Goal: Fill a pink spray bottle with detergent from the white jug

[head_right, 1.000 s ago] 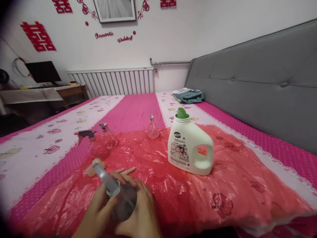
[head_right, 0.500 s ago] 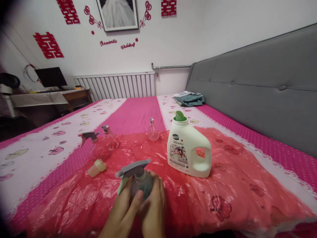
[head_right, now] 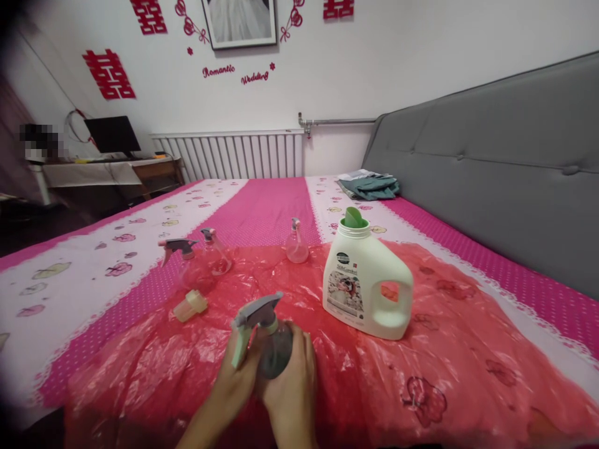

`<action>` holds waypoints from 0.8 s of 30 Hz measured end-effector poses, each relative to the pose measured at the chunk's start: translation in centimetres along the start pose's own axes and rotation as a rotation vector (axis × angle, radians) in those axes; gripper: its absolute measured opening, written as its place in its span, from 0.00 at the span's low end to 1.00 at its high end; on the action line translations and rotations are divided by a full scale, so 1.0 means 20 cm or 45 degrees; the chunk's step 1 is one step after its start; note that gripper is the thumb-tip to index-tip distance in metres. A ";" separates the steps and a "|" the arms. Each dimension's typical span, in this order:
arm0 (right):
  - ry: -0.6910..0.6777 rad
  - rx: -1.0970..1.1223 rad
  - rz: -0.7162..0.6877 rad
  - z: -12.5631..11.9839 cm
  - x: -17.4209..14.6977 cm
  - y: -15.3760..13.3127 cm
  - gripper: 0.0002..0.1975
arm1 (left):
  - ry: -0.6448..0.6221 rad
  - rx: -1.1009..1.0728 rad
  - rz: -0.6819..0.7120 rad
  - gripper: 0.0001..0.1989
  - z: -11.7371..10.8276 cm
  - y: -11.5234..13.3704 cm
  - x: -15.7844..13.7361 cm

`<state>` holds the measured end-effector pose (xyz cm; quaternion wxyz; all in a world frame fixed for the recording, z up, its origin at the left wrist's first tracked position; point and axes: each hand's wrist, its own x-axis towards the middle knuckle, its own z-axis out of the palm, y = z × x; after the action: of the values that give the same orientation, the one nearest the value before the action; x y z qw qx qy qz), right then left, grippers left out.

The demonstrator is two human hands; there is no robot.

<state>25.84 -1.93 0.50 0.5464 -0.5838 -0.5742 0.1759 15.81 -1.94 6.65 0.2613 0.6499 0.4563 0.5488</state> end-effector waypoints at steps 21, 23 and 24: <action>-0.078 -0.180 0.052 0.00 0.08 0.02 0.36 | 0.512 -0.444 0.132 0.15 -0.19 0.23 0.53; -0.085 -0.154 0.056 0.00 0.09 0.03 0.36 | 0.540 -0.422 0.167 0.15 -0.22 0.23 0.55; -0.095 -0.142 0.057 0.00 0.09 0.03 0.36 | 0.548 -0.401 0.181 0.14 -0.23 0.23 0.55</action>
<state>26.65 -0.14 0.69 0.4871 -0.6190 -0.5900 0.1775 12.57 4.94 16.92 0.2170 0.5002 0.3634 0.7555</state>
